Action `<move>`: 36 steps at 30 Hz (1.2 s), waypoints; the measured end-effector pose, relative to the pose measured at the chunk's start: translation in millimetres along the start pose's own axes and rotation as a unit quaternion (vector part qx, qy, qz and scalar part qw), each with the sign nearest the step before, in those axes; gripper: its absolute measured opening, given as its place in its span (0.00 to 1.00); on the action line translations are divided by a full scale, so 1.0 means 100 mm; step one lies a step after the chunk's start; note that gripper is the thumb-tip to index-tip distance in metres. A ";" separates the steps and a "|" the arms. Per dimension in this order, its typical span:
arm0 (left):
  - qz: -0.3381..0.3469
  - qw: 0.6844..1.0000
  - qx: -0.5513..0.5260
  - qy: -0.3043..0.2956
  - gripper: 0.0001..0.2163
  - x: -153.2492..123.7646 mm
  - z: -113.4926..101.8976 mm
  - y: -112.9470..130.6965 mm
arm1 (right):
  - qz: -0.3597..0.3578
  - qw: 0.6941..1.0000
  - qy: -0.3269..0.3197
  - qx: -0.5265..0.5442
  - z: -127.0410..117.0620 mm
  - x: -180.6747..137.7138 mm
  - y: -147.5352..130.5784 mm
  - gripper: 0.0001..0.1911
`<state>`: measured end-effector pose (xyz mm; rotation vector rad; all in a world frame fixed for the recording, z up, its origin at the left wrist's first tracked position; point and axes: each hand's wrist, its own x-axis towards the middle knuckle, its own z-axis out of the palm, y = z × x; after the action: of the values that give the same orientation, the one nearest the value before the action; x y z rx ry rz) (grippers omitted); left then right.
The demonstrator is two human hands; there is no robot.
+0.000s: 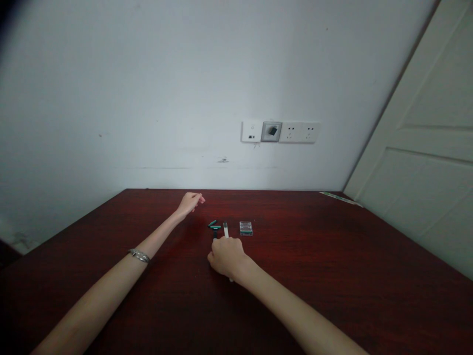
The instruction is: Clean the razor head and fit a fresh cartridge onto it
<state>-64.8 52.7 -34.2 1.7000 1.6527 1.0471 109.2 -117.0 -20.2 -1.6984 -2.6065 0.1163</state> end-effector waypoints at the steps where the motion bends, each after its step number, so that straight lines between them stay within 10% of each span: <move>1: 0.000 1.000 0.001 0.000 0.16 0.00 0.00 0.00 | -0.001 1.000 -0.001 0.000 0.00 0.00 0.00 0.18; 36: -0.001 1.000 0.025 -0.003 0.15 -0.05 0.02 0.01 | 0.039 0.999 -0.033 0.015 -0.26 0.04 0.35 0.18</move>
<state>-62.8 47.5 -35.3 1.7315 1.6883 1.0078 141.6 -98.4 3.2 -1.8166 -2.5704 0.2174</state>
